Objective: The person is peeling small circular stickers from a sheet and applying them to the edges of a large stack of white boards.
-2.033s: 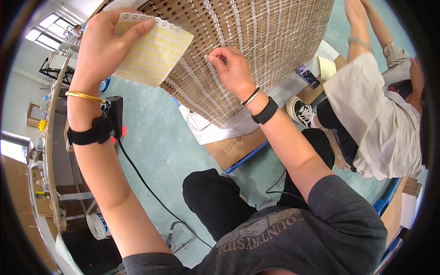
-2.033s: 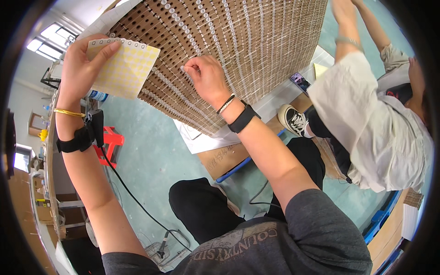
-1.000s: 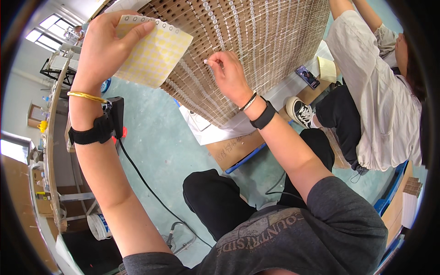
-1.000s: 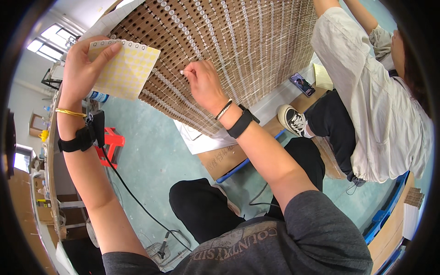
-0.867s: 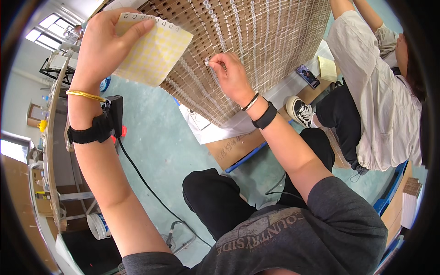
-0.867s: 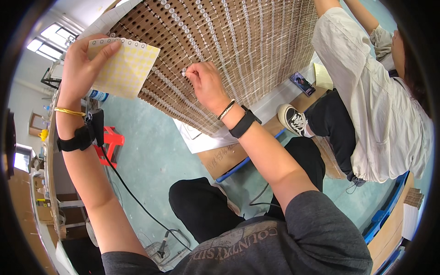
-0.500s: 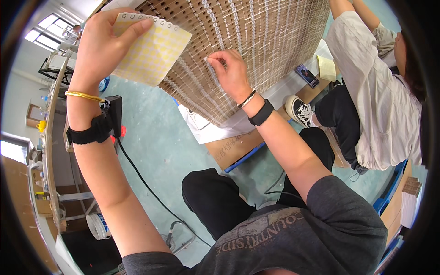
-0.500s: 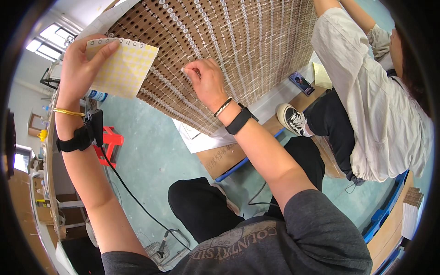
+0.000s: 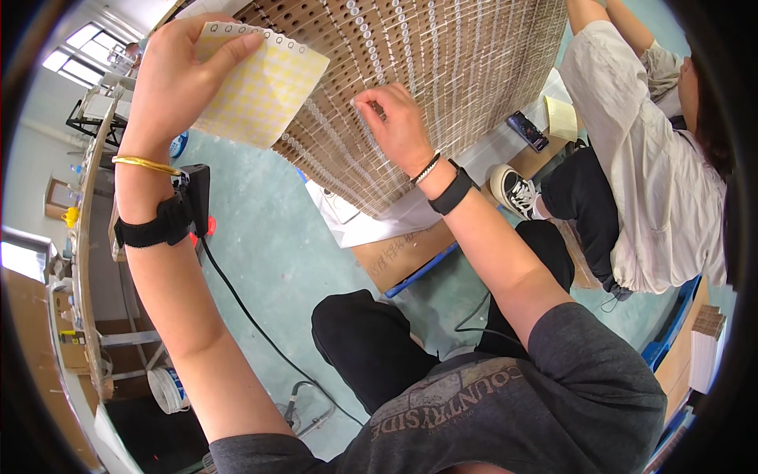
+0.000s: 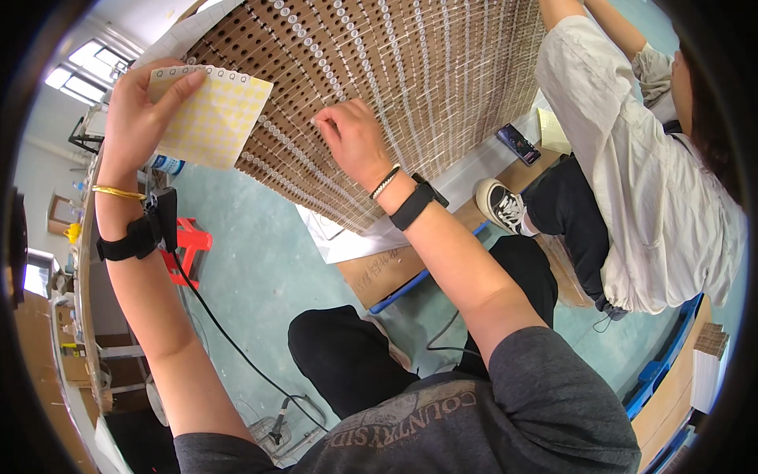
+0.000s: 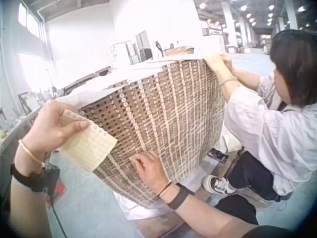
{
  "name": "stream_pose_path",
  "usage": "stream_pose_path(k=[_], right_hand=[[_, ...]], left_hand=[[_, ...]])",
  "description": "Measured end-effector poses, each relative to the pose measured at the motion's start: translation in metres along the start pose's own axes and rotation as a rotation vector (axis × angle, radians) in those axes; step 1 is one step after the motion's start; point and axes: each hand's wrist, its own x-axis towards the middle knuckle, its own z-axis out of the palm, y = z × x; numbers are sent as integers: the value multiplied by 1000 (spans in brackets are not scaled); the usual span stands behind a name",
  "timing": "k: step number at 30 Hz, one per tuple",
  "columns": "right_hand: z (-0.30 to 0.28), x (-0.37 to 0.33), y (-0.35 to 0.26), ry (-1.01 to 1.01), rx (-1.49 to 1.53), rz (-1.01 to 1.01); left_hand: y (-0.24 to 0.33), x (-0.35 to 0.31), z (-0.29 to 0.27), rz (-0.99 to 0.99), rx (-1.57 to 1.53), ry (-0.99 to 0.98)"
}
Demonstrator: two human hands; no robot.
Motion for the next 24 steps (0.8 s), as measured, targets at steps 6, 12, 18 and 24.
stream_pose_path(k=[6,12,18,24], right_hand=[[2,-3,1,-57,67,47],[-2,-7,1,11,83,69],[1,-4,2,26,10,67],[12,-6,5,102,76,102]], left_hand=[[1,-2,-1,-4,11,18],[-2,-1,2,11,9,8],[-1,-1,2,6,-26,-2],[0,-1,2,1,-17,4]])
